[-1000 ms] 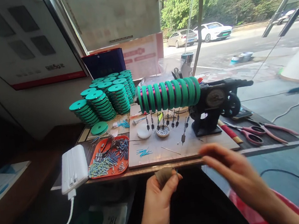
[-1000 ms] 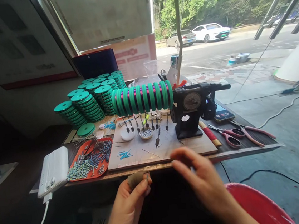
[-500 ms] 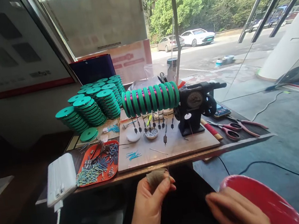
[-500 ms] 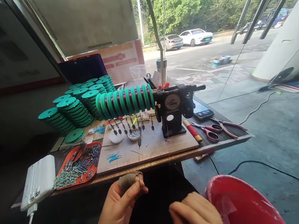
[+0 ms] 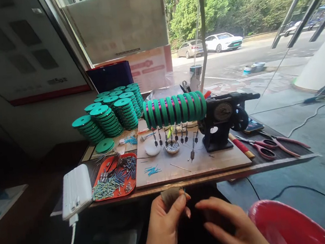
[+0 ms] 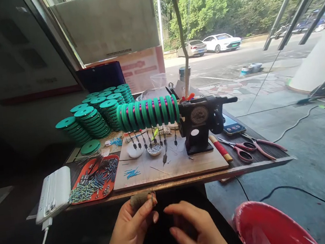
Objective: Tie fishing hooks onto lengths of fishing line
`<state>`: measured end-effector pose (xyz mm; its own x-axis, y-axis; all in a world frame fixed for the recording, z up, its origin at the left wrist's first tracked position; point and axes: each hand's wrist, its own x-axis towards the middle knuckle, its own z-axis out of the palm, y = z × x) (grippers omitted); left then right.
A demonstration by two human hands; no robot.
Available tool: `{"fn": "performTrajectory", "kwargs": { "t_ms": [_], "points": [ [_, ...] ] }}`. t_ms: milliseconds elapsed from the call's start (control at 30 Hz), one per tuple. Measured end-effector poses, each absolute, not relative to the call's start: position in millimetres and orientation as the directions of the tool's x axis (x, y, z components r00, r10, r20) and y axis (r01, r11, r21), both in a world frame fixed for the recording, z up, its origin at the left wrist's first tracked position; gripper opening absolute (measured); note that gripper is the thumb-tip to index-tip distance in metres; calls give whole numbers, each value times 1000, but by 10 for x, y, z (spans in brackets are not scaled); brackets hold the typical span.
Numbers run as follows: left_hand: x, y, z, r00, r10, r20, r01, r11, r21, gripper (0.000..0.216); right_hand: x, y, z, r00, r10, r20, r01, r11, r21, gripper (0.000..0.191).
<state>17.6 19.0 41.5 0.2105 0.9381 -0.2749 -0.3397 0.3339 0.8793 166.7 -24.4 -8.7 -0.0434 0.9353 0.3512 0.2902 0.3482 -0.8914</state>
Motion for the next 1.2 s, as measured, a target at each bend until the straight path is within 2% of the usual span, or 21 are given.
{"fn": "performTrajectory", "kwargs": {
  "t_ms": [100, 167, 300, 400, 467, 533, 600, 667, 767, 867, 1067, 1200],
  "points": [
    [169, 233, 370, 127, 971, -203, -258, 230, 938, 12, 1639, -85, 75, 39, 998, 39, 72, 36, -997, 23],
    [187, 271, 329, 75, 989, -124, -142, 134, 981, 10, 1608, 40, 170, 35, 997, -75, 39, -76, -996, 30],
    [228, 335, 307, 88, 996, -9, 24, 7, 1000, 9, 1579, 175, 245, 68, 998, 15, 134, 6, -991, 36],
    [240, 361, 354, 206, 978, -36, 9, 34, 999, 9, 1604, 186, 250, 81, 997, 11, 80, 4, -997, 32],
    [244, 369, 389, 279, 957, -82, -65, 104, 992, 10, 1624, 191, 264, 16, 997, -79, -91, -78, -993, 27],
    [257, 368, 404, 338, 936, -97, -190, 168, 967, 11, 1628, 205, 286, -87, 984, -156, -324, -176, -930, 19],
    [287, 354, 391, 379, 920, -99, -350, 242, 905, 10, 1611, 220, 302, -147, 977, -151, -515, -207, -832, 12],
    [327, 332, 360, 378, 913, -151, -498, 338, 798, 9, 1588, 225, 302, -149, 984, -101, -619, -172, -766, 10],
    [377, 296, 327, 363, 879, -307, -587, 472, 657, 13, 1589, 216, 273, -117, 988, -99, -653, -152, -742, 11],
    [396, 275, 322, 375, 840, -393, -579, 543, 609, 16, 1642, 210, 246, -80, 985, -152, -641, -168, -749, 13],
    [433, 279, 244, 374, 885, -277, -574, 456, 680, 16, 1668, 243, 278, -148, 981, -122, -637, -189, -748, 10],
    [458, 286, 229, 386, 876, -290, -602, 477, 640, 15, 1647, 261, 286, -158, 986, -58, -675, -150, -722, 8]
  ]
}}
